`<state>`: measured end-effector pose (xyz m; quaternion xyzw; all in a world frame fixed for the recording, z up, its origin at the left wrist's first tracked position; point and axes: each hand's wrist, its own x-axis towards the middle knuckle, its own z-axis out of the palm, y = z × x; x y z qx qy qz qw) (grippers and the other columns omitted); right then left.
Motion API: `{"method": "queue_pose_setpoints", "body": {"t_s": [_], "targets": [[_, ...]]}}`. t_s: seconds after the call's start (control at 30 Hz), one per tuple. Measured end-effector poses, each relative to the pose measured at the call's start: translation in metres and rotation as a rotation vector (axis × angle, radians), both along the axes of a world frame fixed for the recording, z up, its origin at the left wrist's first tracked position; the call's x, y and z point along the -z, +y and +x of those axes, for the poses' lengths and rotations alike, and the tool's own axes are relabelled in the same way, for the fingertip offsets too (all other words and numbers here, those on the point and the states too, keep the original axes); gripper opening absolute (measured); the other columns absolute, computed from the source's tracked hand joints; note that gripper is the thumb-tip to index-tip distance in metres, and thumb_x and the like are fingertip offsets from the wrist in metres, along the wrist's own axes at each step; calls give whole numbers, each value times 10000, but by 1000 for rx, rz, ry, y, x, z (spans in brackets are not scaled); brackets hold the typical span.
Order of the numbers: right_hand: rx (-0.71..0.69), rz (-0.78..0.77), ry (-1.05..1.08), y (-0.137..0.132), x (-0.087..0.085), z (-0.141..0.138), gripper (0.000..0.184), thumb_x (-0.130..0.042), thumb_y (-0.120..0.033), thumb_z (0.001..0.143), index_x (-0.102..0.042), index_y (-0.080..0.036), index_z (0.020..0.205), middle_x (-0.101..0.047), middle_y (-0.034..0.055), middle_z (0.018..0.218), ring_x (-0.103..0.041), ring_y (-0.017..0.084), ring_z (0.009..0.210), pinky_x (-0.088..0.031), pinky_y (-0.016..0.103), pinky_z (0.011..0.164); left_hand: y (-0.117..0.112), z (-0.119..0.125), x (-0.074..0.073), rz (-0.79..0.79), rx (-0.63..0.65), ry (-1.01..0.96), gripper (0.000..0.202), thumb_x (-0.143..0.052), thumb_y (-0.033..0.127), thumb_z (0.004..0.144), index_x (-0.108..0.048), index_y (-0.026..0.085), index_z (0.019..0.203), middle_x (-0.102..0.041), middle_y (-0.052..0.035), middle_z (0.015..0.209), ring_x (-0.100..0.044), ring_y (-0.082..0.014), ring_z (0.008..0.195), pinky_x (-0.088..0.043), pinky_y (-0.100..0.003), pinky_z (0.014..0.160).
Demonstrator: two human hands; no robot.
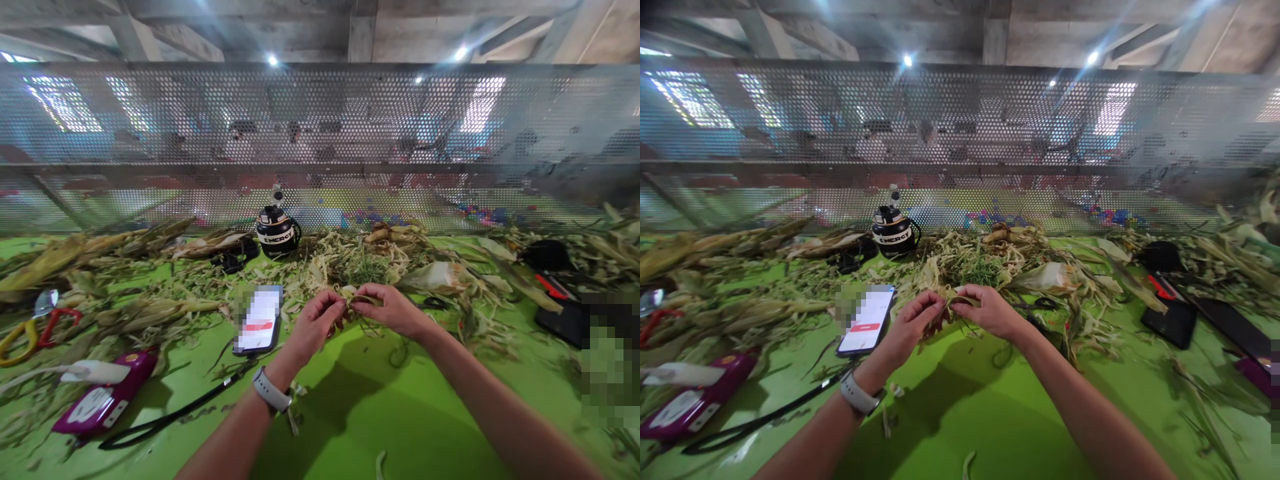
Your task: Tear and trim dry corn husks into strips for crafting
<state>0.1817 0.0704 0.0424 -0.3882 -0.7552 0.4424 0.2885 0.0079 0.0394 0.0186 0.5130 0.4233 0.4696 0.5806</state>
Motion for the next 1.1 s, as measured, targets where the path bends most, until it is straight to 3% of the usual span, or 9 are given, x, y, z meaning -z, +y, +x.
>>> {"method": "queue_pose_setpoints", "body": {"t_s": [0.1,0.27,0.4,0.53,0.67,0.93,1.1], "targets": [[13,-13,-27,1,-3,4,221,-568,-351,802,-598,-134,832,-602,22,766,-533,139,731,-423,260,692,2,-1,3,-32,0,-59,253,-620,410,726,-512,181,721,-472,63,555,-398,-56,459,-255,-176,421],[87,184,-113,5,-3,7,235,-530,-359,831,-603,-147,759,-592,24,746,-528,143,733,-405,257,688,2,1,6,-84,-49,-94,247,-603,417,747,-510,188,745,-521,59,559,-419,-52,449,-278,-169,424],[121,279,-136,4,1,2,205,-549,-336,819,-586,-154,733,-571,21,740,-518,138,715,-396,250,672,0,2,4,-119,81,-29,309,-553,484,775,-536,181,833,-606,19,556,-477,-77,420,-280,-188,402],[117,240,-129,2,3,-1,190,-548,-324,821,-568,-159,728,-579,1,696,-505,125,676,-385,231,633,1,2,4,-54,115,24,333,-664,464,687,-555,156,753,-605,20,572,-485,-64,433,-284,-182,411],[84,221,-162,-1,-2,1,177,-537,-299,826,-563,-155,726,-577,-10,679,-486,113,652,-367,220,611,2,3,7,-13,99,4,322,-664,453,692,-557,150,709,-603,15,584,-485,-63,472,-289,-180,430],[84,132,-115,-2,-9,4,195,-575,-324,792,-564,-152,699,-555,-13,649,-464,110,627,-364,218,581,-1,4,7,10,133,-79,295,-659,422,719,-549,151,755,-589,17,608,-476,-62,513,-321,-184,479],[118,54,-16,-2,-9,2,255,-597,-387,770,-562,-150,682,-523,-23,614,-451,102,596,-360,224,560,0,-1,3,-33,140,-134,282,-609,409,771,-529,181,916,-602,18,672,-450,-60,522,-307,-183,491]]}}
